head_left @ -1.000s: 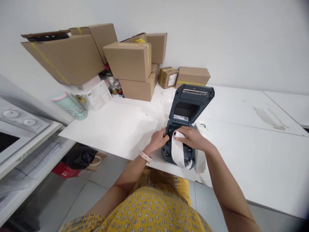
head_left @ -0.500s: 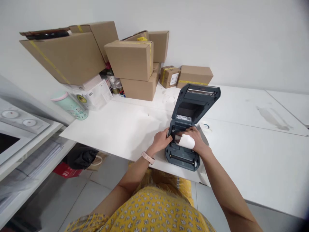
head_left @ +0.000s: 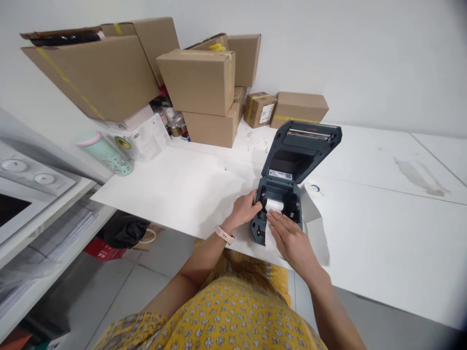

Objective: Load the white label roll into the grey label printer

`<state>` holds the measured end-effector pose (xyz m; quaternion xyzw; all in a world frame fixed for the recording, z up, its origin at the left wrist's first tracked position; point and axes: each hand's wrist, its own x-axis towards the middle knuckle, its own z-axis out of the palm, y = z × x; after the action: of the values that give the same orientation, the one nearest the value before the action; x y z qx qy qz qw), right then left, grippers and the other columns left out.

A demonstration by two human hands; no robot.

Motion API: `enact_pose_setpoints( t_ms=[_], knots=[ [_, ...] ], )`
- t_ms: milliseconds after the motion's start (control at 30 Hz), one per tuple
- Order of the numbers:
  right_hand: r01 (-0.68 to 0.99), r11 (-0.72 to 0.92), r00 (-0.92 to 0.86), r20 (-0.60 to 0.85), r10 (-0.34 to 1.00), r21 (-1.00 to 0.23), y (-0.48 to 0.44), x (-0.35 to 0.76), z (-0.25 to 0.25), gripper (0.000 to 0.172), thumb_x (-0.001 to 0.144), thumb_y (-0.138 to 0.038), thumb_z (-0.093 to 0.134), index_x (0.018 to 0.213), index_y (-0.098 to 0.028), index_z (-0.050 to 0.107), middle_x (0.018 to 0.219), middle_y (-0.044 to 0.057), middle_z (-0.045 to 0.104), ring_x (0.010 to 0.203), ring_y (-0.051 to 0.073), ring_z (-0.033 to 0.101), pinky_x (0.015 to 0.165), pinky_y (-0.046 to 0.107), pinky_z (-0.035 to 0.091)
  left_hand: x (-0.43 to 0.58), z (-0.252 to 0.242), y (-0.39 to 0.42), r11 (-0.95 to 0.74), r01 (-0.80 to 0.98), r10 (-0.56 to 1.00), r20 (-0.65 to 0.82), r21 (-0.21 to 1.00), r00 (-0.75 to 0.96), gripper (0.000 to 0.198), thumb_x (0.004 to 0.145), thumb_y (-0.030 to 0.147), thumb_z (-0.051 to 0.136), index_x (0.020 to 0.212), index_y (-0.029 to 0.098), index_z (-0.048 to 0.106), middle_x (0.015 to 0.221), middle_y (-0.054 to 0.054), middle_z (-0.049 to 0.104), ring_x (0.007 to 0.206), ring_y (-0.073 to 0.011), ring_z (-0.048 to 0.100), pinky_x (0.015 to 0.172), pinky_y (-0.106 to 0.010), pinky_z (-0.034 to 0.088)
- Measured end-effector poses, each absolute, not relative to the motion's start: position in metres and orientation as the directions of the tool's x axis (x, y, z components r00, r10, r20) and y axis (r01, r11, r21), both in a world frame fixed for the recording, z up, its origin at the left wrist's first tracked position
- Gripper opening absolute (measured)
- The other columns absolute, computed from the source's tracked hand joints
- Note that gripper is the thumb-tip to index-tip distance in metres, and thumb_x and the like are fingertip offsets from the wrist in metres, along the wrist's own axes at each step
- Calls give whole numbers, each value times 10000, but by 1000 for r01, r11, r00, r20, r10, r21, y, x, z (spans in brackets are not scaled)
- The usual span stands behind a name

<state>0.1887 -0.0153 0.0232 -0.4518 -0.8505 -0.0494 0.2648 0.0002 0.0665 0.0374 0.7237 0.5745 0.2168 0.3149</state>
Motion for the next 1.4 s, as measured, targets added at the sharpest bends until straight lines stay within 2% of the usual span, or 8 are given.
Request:
enact_pose_setpoints(
  t_ms=[133, 267, 567, 833, 1400],
  knots=[
    [821, 541, -396, 502, 769, -181, -32, 181, 20, 373, 1027, -225, 497, 1359, -144, 645, 1411, 131, 658, 1326, 295, 624, 1076, 478, 560, 1, 41, 66, -116, 701, 969, -75, 704, 235, 521, 873, 255, 492, 1384, 219, 590, 753, -2, 691, 685, -199, 622, 676, -272, 449],
    [824, 522, -369, 491, 789, -219, -40, 180, 21, 401, 1032, -238, 493, 1413, -184, 605, 1437, 114, 641, 1369, 299, 587, 1073, 505, 566, 2, 44, 65, -95, 702, 971, -89, 705, 220, 526, 877, 264, 494, 1392, 211, 588, 768, -10, 694, 696, -204, 626, 700, -287, 465],
    [769, 578, -365, 557, 746, -271, -53, 178, 23, 442, 988, -167, 572, 1429, -198, 578, 1421, 94, 657, 1298, 279, 624, 1013, 454, 599, 2, 42, 63, -67, 697, 975, -100, 714, 196, 550, 886, 303, 496, 1427, 229, 564, 839, -21, 731, 751, -217, 660, 728, -296, 487],
    [757, 582, -376, 530, 760, -297, -56, 181, 25, 427, 1006, -203, 547, 1432, -224, 581, 1438, 83, 645, 1322, 269, 609, 1045, 473, 574, 5, 51, 59, -60, 739, 973, -125, 671, 193, 513, 910, 381, 506, 1406, 259, 563, 902, -27, 754, 850, -249, 699, 782, -315, 514],
    [738, 587, -374, 523, 766, -332, -58, 181, 25, 458, 998, -211, 566, 1454, -254, 555, 1445, 74, 640, 1308, 273, 613, 1024, 477, 575, 6, 43, 60, -49, 700, 979, -104, 712, 174, 548, 908, 470, 575, 1411, 253, 563, 981, -45, 768, 949, -283, 708, 791, -324, 509]
  ],
)
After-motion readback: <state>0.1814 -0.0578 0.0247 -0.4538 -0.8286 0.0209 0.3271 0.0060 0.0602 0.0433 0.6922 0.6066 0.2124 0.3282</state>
